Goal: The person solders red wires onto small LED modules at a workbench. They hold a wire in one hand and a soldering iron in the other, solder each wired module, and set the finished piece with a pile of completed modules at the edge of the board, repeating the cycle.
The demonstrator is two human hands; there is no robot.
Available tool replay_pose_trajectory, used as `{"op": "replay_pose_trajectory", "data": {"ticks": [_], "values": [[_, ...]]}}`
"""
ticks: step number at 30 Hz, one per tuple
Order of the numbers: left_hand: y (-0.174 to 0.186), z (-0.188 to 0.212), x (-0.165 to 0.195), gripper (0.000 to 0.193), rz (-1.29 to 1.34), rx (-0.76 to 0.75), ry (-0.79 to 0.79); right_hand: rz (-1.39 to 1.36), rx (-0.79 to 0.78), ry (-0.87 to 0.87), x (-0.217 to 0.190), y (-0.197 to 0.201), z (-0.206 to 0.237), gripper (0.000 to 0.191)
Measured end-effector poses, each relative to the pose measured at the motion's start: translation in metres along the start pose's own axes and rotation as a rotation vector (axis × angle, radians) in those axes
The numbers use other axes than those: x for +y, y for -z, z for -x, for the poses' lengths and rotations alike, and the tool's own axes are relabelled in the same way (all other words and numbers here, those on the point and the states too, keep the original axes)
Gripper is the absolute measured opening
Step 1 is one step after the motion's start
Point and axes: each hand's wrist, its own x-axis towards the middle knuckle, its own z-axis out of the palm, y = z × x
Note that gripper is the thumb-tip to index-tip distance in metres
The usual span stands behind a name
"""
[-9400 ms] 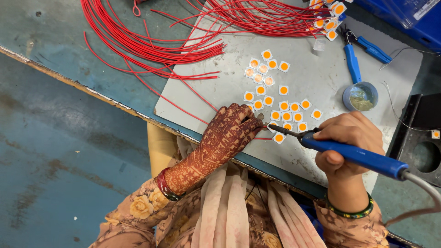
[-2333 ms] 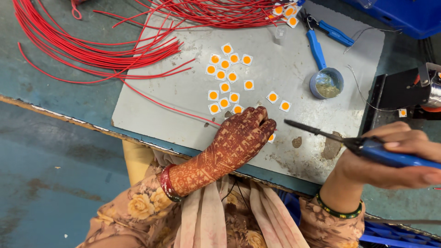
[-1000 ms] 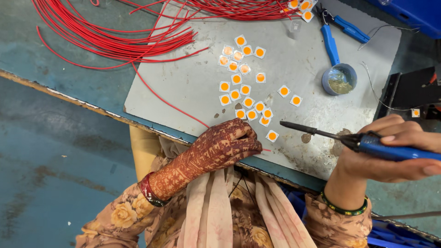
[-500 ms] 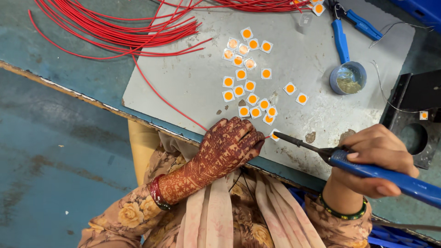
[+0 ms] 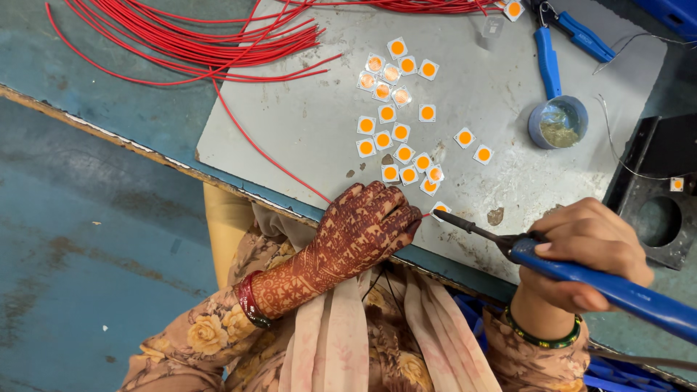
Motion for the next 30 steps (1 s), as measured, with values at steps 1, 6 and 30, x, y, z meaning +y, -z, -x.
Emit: {"op": "replay_pose_trajectory", "data": {"ticks": [1, 6, 30], "values": [[0.000, 0.000, 0.000, 0.019, -0.004, -0.007, 0.004, -0.004, -0.003, 0.002, 0.000, -0.001, 0.000, 0.059], [-0.001, 0.000, -0.001, 0.023, 0.005, -0.017, -0.012, 0.003, -0.032, -0.016, -0.003, -0.002, -0.001, 0.060], [0.000, -0.004, 0.000, 0.016, 0.079, -0.036, 0.048, 0.102, -0.509, -0.034, -0.055, -0.016, -0.050, 0.058]]}}
